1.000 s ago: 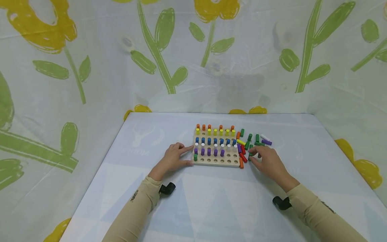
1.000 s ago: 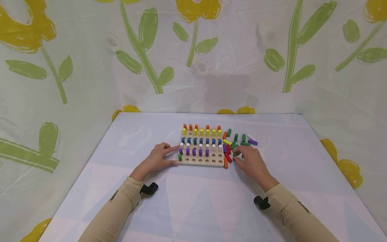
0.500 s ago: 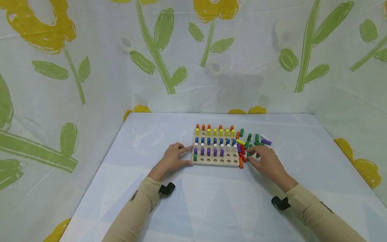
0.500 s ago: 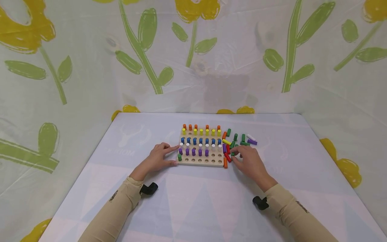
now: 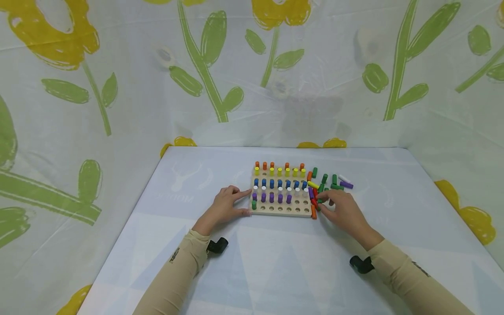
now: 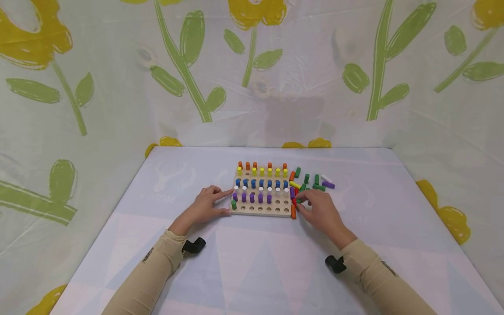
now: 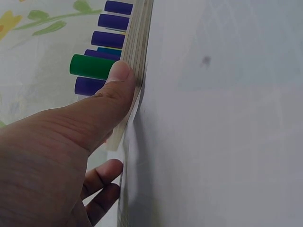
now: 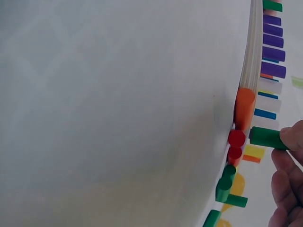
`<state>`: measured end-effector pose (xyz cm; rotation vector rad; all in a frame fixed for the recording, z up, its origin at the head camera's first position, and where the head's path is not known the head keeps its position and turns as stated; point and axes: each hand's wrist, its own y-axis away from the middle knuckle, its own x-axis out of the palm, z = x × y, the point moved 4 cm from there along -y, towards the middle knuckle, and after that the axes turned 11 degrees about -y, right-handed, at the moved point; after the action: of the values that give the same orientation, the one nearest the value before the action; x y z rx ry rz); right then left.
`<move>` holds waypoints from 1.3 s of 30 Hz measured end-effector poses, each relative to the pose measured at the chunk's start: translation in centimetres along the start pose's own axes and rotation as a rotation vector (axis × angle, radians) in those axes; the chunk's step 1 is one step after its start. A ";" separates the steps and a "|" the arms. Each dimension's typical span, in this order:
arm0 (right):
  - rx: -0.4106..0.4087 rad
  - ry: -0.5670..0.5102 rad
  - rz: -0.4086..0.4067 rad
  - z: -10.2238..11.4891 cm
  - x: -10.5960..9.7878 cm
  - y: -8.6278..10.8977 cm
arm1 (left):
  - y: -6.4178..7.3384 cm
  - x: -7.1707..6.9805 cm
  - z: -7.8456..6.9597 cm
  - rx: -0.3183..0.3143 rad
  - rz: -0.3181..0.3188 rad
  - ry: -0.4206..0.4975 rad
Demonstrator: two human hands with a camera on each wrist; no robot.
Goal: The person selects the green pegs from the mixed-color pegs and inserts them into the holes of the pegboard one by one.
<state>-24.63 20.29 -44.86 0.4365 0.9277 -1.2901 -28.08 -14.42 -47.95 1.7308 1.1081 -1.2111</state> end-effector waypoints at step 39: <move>-0.118 -0.071 0.012 2.5 1.8 -0.8 | -0.1 0.1 0.2 0.013 -0.012 -0.001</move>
<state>-24.59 17.12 -44.64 0.3020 0.9348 -1.2252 -28.17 -14.51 -48.11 1.7352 1.1143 -1.2286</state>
